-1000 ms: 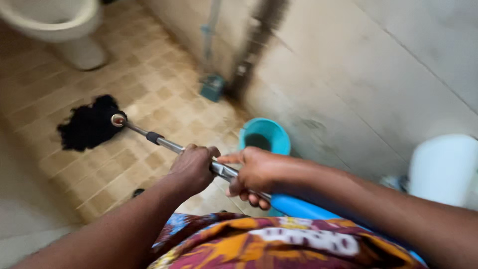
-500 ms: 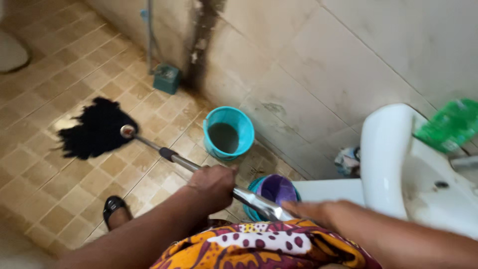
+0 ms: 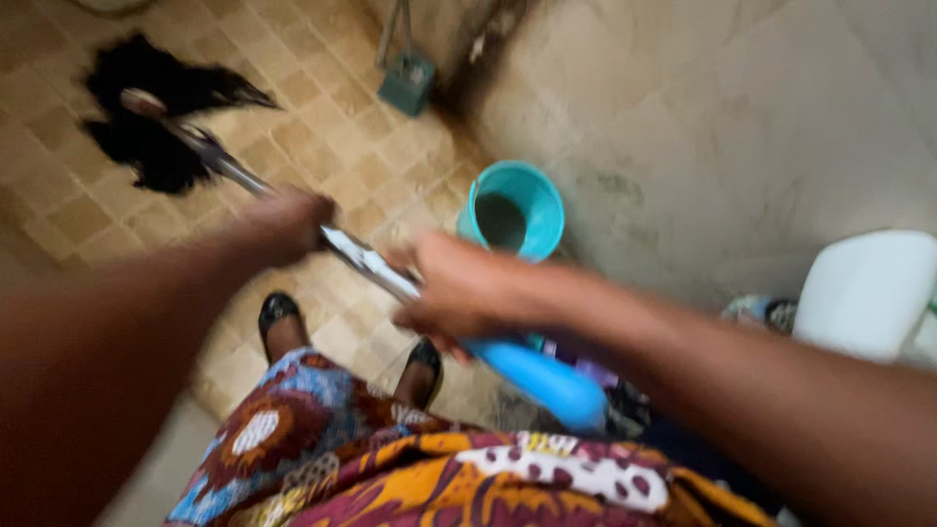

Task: The person mops the floor in a small bathroom by hand using a mop and a bucket of water, moving around the toilet and sink.

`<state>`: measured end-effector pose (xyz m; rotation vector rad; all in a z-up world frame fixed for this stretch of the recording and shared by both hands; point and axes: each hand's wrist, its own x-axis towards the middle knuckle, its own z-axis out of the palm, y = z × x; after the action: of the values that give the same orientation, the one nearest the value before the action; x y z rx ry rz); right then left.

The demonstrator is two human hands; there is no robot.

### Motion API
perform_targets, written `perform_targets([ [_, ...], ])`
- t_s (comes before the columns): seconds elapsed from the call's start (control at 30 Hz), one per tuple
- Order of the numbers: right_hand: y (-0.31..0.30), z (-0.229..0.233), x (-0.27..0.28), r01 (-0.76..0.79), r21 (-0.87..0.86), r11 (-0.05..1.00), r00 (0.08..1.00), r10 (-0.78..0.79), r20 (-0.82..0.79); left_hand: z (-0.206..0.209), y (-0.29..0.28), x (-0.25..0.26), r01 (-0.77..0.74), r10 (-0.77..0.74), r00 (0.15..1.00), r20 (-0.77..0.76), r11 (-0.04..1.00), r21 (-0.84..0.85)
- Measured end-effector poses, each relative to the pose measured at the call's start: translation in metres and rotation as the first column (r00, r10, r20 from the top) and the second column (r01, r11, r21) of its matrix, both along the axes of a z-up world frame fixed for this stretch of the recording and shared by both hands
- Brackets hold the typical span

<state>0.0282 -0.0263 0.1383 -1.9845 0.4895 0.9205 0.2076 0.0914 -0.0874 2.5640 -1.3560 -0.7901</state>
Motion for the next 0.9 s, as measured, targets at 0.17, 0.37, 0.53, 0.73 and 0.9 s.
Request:
perform_targets([
  [0.17, 0.031, 0.003, 0.021, 0.006, 0.074, 0.997, 0.999, -0.003, -0.044, -0.024, 0.064, 0.013, -0.09, 0.082, 0.996, -0.047, 0.973, -0.213],
  [0.37, -0.013, 0.033, -0.075, -0.216, 0.063, 0.974, 0.976, 0.215, 0.014, -0.026, 0.028, -0.094, -0.103, 0.09, 0.992, -0.092, 0.984, -0.143],
  [0.53, -0.064, 0.053, -0.191, -0.187, 0.004, 0.982, 0.98, 0.186, 0.07, 0.058, -0.022, -0.198, 0.069, -0.075, 0.949, -0.307, 0.997, -0.03],
  [0.73, -0.073, -0.003, -0.214, 0.536, 0.196, 0.821, 0.788, -0.403, -0.466, 0.085, -0.011, -0.2, 0.171, -0.154, 0.925, -0.347, 0.985, 0.019],
  [0.9, -0.005, -0.04, -0.135, -0.104, -0.059, 0.993, 0.984, 0.094, -0.152, -0.007, 0.039, -0.155, 0.027, -0.027, 0.999, -0.031, 1.0, -0.014],
])
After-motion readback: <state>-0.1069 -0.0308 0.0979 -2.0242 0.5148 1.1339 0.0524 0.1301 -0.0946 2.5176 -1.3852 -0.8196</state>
